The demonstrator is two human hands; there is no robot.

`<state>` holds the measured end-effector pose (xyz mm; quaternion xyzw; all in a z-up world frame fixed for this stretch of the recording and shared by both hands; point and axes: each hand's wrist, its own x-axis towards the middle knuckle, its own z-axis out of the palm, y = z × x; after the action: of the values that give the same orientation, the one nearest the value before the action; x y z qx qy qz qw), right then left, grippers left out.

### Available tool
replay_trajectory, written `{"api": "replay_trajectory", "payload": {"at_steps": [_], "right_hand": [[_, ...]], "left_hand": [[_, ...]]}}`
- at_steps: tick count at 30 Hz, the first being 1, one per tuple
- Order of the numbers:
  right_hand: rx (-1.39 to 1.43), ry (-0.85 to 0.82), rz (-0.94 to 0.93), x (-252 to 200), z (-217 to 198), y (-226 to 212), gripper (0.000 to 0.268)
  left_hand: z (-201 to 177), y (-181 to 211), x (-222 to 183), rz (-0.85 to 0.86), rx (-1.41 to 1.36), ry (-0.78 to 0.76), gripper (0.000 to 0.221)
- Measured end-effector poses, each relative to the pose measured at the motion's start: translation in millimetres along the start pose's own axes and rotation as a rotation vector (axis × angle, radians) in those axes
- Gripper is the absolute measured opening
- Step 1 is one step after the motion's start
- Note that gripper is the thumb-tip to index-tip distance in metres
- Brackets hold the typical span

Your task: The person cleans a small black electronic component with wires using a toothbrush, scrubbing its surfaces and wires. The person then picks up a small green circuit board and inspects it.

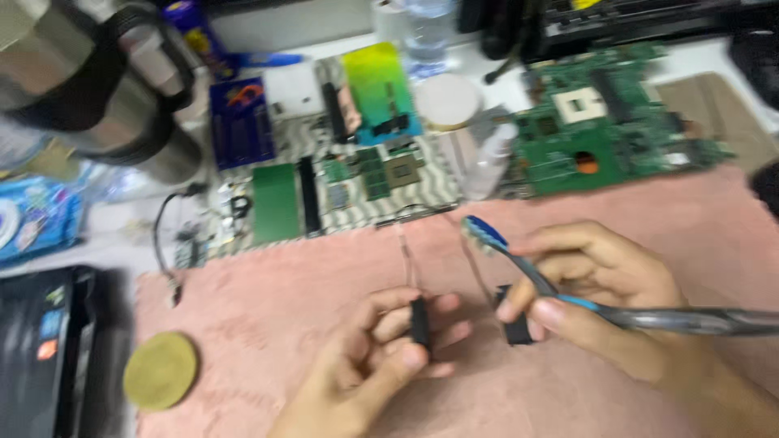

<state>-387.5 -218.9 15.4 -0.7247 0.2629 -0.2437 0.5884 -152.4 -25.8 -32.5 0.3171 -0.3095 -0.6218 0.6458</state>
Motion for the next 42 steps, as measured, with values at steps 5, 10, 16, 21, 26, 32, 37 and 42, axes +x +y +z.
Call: {"api": "replay_trajectory", "payload": {"at_steps": [5, 10, 16, 21, 26, 32, 37, 42], "right_hand": [[-0.004, -0.054, 0.108, -17.3, -0.5, 31.3, 0.053], [-0.142, -0.06, 0.144, -22.2, -3.3, 30.7, 0.039], [-0.429, -0.019, 0.041, -21.7, 22.4, 21.9, 0.033], [-0.209, -0.079, -0.122, -14.7, 30.0, 19.4, 0.018], [-0.364, -0.058, -0.188, -8.5, 34.8, 19.9, 0.018], [-0.106, -0.144, -0.164, -6.6, 44.2, 4.8, 0.015], [-0.058, -0.132, -0.201, -4.3, 38.0, 15.5, 0.015], [-0.122, -0.204, -0.133, -2.2, 38.6, 12.1, 0.02]], "left_hand": [[11.1, 12.6, 3.1, -0.043, 0.196, 0.057, 0.048], [19.9, 15.7, 5.9, -0.071, 0.222, 0.128, 0.054], [14.2, -8.3, 7.5, -0.106, -0.005, 0.152, 0.043], [6.5, -12.8, 8.3, 0.011, 0.07, 0.058, 0.036], [7.8, -8.8, 8.9, 0.027, 0.216, 0.042, 0.036], [7.2, -8.7, 8.0, 0.014, 0.23, 0.012, 0.035], [5.0, -11.6, 7.7, 0.055, 0.149, -0.036, 0.033], [1.7, -3.2, 6.8, 0.019, 0.364, 0.016, 0.037]]}}
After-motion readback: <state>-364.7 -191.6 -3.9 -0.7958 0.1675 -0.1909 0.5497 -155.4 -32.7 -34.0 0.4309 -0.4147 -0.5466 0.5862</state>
